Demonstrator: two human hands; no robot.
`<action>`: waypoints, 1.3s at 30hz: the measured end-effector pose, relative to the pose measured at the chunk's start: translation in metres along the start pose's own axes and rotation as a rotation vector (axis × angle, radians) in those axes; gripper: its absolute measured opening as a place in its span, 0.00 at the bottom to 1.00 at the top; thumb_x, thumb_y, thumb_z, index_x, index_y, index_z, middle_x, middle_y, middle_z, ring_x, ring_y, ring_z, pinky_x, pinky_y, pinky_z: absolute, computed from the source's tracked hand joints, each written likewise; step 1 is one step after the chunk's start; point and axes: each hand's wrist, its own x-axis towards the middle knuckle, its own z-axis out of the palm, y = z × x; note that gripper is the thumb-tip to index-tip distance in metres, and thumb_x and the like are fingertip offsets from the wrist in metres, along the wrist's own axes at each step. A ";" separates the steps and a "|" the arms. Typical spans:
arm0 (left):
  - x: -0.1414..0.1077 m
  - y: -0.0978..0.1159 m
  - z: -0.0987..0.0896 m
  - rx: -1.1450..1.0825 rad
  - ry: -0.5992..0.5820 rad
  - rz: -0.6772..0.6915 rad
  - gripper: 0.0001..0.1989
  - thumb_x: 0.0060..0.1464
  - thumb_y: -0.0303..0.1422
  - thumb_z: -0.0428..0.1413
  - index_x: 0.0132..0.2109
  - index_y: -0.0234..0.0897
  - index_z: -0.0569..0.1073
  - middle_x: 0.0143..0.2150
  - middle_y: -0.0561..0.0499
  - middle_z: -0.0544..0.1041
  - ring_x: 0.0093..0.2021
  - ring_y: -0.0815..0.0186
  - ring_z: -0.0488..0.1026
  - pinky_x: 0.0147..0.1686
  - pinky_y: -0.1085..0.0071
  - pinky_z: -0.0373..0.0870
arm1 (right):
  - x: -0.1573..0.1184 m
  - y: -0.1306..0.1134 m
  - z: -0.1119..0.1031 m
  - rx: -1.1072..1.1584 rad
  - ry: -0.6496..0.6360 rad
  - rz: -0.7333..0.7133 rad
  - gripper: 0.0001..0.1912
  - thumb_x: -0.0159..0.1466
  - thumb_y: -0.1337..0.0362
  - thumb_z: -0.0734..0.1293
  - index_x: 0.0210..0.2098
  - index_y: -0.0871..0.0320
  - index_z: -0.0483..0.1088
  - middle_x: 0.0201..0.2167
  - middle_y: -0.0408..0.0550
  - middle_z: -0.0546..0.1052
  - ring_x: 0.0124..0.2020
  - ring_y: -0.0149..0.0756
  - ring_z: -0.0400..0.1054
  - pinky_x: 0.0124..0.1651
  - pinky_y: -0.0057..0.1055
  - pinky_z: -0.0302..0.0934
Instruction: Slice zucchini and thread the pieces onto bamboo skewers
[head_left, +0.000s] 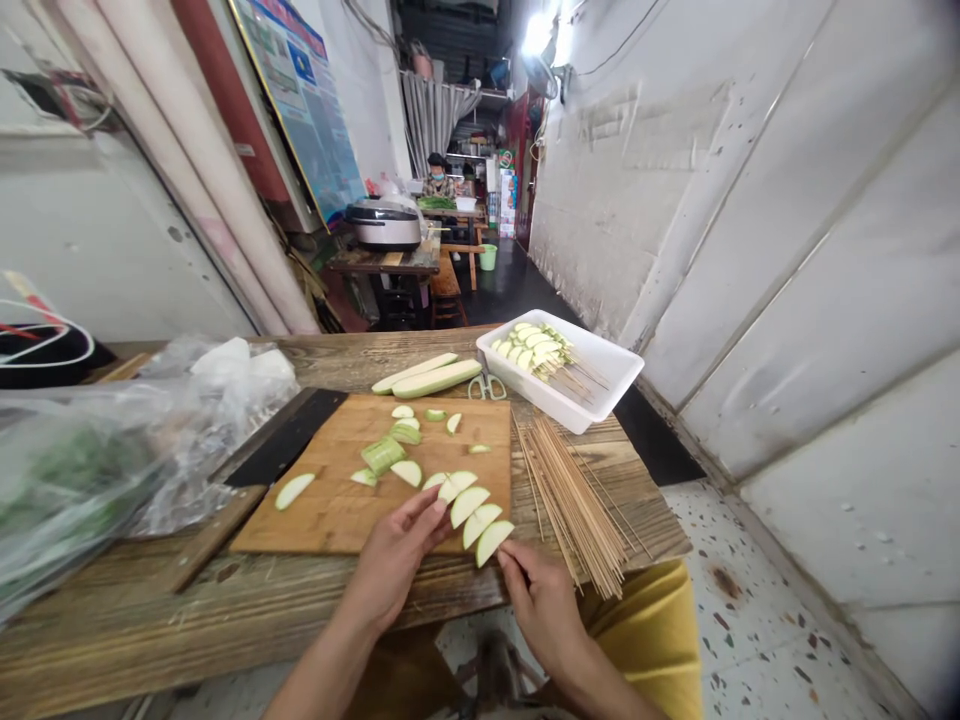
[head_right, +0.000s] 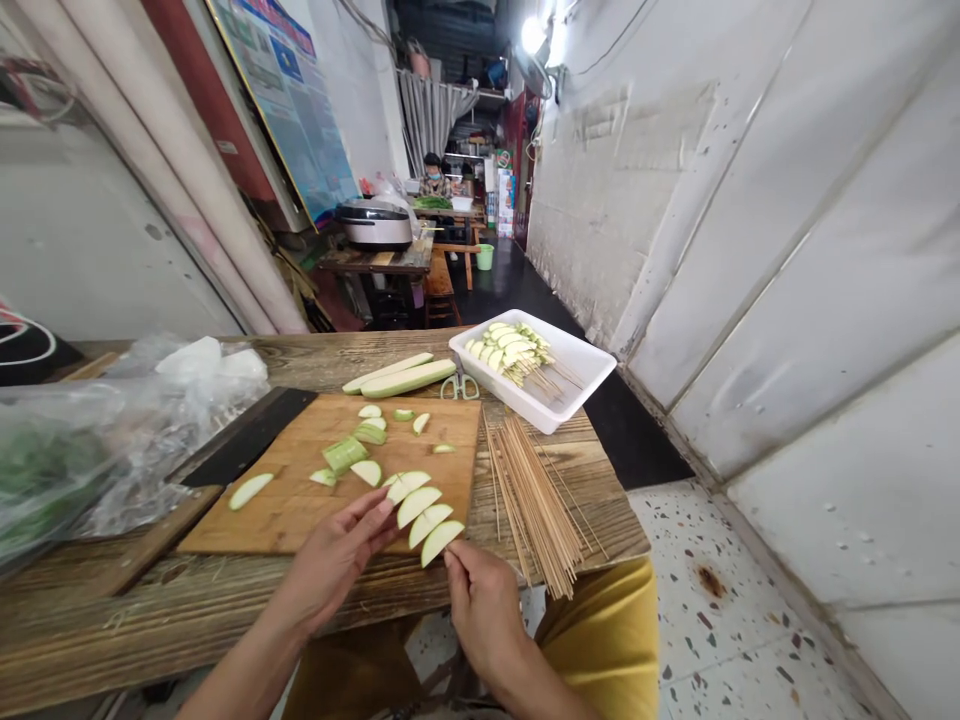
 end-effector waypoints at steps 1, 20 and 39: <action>0.000 -0.001 0.000 0.007 -0.005 -0.001 0.25 0.39 0.38 0.65 0.46 0.33 0.75 0.43 0.44 0.78 0.43 0.60 0.74 0.45 0.65 0.71 | 0.000 0.000 0.000 0.004 -0.004 -0.006 0.13 0.66 0.67 0.57 0.39 0.58 0.73 0.30 0.47 0.77 0.30 0.34 0.71 0.34 0.25 0.60; -0.003 -0.005 0.016 -0.003 0.012 0.038 0.20 0.37 0.40 0.65 0.37 0.32 0.76 0.31 0.49 0.78 0.30 0.68 0.71 0.33 0.72 0.67 | -0.010 -0.007 -0.016 -0.071 -0.011 -0.050 0.15 0.67 0.65 0.57 0.35 0.59 0.74 0.26 0.47 0.75 0.27 0.34 0.68 0.33 0.25 0.60; -0.049 -0.017 0.010 0.201 -0.249 -0.148 0.17 0.38 0.42 0.64 0.32 0.32 0.77 0.24 0.53 0.70 0.21 0.75 0.58 0.20 0.78 0.55 | -0.038 0.019 -0.067 -0.179 -0.327 -0.337 0.15 0.67 0.67 0.54 0.40 0.58 0.72 0.24 0.47 0.75 0.25 0.33 0.69 0.30 0.23 0.61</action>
